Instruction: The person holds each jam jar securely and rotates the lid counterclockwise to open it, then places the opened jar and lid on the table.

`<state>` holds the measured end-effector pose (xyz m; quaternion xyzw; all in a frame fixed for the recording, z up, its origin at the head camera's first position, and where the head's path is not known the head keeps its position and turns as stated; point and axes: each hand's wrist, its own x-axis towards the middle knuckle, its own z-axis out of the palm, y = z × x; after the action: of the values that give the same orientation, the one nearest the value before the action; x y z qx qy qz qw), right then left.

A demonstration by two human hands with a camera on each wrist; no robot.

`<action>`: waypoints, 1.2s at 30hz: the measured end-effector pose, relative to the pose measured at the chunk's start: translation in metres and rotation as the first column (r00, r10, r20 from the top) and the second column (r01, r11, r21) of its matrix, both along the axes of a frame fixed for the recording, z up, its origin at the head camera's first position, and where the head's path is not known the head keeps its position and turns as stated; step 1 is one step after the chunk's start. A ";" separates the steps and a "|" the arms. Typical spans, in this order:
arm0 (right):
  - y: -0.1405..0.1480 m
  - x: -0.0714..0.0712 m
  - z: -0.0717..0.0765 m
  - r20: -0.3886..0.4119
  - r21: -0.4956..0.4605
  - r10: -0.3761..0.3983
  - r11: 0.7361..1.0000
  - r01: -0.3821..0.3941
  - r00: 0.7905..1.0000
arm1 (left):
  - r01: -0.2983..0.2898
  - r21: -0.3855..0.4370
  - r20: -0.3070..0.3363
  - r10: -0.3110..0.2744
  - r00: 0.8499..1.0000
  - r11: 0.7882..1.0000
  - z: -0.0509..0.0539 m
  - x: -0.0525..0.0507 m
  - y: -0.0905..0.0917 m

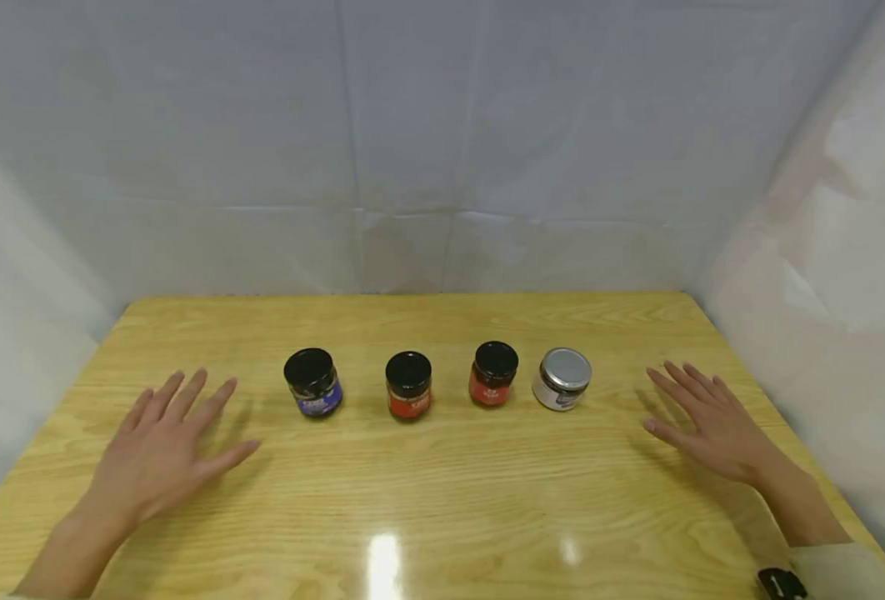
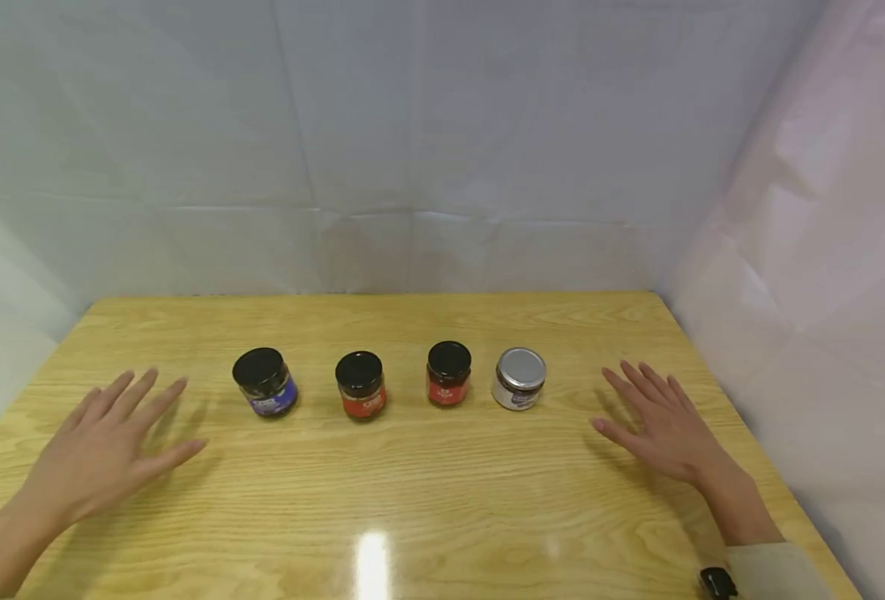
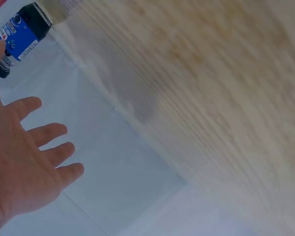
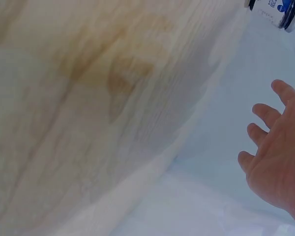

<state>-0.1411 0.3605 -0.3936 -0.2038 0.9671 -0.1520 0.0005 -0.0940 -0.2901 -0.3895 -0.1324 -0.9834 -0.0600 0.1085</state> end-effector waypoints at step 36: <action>-0.050 -0.010 0.027 -0.098 0.034 0.066 0.997 -0.063 0.993 | 0.045 -0.017 -0.055 -0.046 0.997 0.999 0.015 0.000 0.018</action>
<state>-0.1507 0.3109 -0.3666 -0.2422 0.9611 -0.1266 -0.0394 -0.0943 -0.2717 -0.3743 -0.1574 -0.9772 -0.0509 0.1332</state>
